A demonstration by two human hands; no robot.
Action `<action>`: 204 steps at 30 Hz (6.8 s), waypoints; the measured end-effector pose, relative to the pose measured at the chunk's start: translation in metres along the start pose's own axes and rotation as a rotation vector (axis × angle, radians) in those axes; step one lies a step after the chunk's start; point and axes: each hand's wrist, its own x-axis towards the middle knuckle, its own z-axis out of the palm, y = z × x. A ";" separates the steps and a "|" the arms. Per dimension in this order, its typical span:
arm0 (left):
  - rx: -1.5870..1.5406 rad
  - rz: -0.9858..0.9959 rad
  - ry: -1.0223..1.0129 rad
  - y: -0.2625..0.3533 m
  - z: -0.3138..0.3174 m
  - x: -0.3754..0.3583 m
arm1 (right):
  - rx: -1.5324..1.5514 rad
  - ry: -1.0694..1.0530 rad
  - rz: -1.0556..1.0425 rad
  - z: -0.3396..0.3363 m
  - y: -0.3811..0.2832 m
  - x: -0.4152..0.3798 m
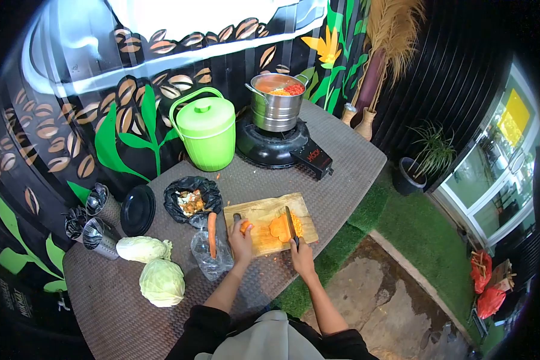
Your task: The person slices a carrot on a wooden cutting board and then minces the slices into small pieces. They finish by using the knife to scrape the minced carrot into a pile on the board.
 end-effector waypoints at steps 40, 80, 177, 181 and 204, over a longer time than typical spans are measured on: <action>0.456 0.474 -0.844 0.022 0.064 0.021 | 0.082 0.097 0.051 -0.005 0.049 -0.020; 0.401 0.594 -0.766 0.016 0.062 0.024 | 0.132 0.021 0.085 -0.007 0.041 -0.019; 0.350 0.504 -0.366 0.003 0.015 0.008 | -0.226 -0.170 0.055 0.028 0.002 0.004; 0.356 0.497 -0.343 -0.002 0.012 0.012 | -0.177 -0.198 -0.012 0.031 0.002 0.005; -0.010 0.037 -0.279 -0.011 0.027 0.016 | -0.083 -0.092 -0.100 0.026 0.027 -0.049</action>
